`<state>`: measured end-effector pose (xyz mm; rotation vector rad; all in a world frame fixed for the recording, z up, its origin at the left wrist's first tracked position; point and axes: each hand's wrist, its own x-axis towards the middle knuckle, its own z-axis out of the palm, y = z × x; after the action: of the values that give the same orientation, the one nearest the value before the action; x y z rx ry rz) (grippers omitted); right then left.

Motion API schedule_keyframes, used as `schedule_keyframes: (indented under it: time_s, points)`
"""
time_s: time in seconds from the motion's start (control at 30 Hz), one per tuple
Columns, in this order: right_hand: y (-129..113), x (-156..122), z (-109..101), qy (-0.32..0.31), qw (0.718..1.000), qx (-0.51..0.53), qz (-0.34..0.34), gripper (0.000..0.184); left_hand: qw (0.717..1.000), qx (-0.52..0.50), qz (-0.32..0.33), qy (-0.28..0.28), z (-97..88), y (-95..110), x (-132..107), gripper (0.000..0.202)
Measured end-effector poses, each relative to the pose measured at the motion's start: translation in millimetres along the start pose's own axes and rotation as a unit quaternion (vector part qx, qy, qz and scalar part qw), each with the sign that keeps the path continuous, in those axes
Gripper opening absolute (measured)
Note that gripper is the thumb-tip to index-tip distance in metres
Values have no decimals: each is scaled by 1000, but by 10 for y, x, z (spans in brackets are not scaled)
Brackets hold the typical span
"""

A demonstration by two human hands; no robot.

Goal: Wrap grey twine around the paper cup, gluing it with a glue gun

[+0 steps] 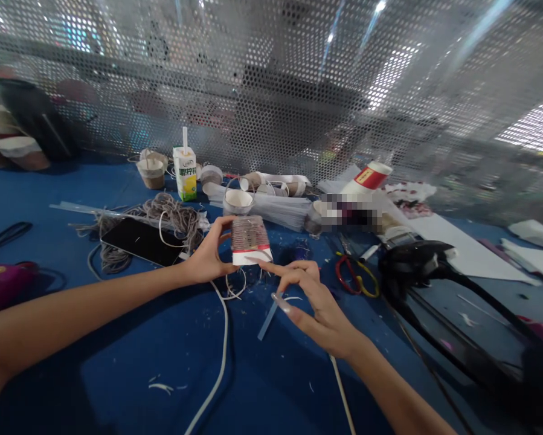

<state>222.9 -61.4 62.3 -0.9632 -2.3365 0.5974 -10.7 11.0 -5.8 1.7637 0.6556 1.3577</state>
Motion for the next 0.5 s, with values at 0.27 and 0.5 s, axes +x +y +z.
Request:
schedule_keyframes:
  time_s: [0.27,0.5]
  points:
    - [149,-39,-66,71,990,106,64,27,999,-35,8,-1,7,-10,-1,74]
    - [374,15,-144,146,968,163,123,42,999,-36,10,-11,-18,-49,-11,77]
